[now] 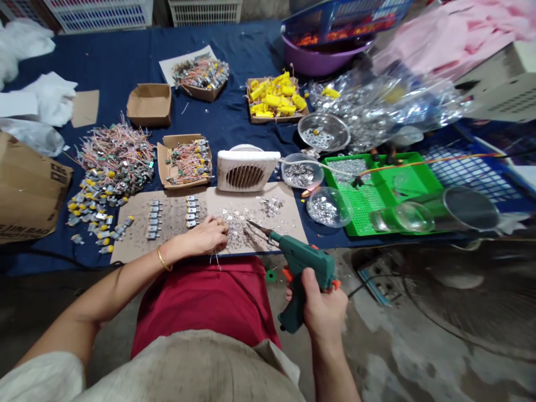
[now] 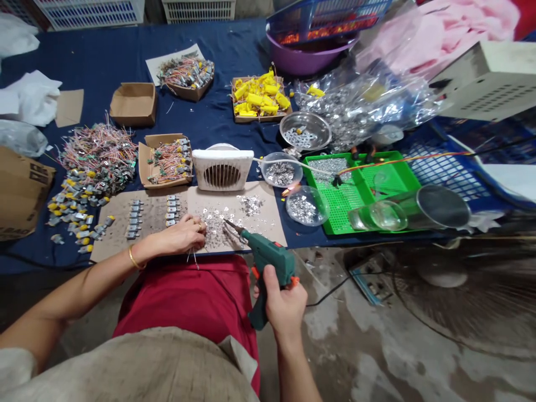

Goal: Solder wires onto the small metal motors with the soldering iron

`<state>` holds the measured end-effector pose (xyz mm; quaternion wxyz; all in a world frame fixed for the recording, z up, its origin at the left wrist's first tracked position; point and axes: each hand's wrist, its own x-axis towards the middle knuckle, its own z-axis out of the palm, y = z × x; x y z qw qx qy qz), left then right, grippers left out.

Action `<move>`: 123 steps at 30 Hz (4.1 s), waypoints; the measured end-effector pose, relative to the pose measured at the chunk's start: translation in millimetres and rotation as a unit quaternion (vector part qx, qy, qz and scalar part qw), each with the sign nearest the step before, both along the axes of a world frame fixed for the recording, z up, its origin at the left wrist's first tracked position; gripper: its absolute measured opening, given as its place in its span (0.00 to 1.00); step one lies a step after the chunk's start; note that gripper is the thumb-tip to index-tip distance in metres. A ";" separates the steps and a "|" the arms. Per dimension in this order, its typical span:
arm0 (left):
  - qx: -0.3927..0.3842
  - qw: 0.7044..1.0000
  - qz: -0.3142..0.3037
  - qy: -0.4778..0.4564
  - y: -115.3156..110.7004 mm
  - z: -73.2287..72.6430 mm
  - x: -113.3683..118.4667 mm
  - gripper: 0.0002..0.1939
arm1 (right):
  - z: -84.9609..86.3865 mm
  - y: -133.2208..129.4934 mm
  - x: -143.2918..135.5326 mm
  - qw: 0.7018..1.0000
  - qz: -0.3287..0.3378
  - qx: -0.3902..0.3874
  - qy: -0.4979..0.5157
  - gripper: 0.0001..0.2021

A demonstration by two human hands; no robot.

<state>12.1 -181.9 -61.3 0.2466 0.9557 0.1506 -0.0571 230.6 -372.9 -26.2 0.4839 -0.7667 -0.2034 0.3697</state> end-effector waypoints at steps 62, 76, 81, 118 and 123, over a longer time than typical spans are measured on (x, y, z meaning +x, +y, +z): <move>-0.055 0.923 0.379 0.039 -15.4 -23.4 8.5 0.11 | 13.4 44.9 -24.8 0.875 0.331 0.095 -0.341 0.14; -0.049 0.924 0.375 0.046 -13.0 -25.7 9.1 0.12 | 9.5 24.5 -22.0 0.937 0.208 0.080 -0.269 0.18; -0.044 0.924 0.377 0.040 -11.6 -24.3 8.0 0.13 | -22.8 26.8 -14.6 0.997 0.003 0.078 0.029 0.26; -0.065 0.922 0.382 -0.005 -13.3 -32.6 6.6 0.12 | 15.6 32.9 -46.8 0.871 0.286 0.087 -0.391 0.17; -0.086 0.919 0.385 0.007 -12.4 -28.2 6.7 0.12 | 17.9 35.2 -48.3 0.874 0.291 0.080 -0.381 0.18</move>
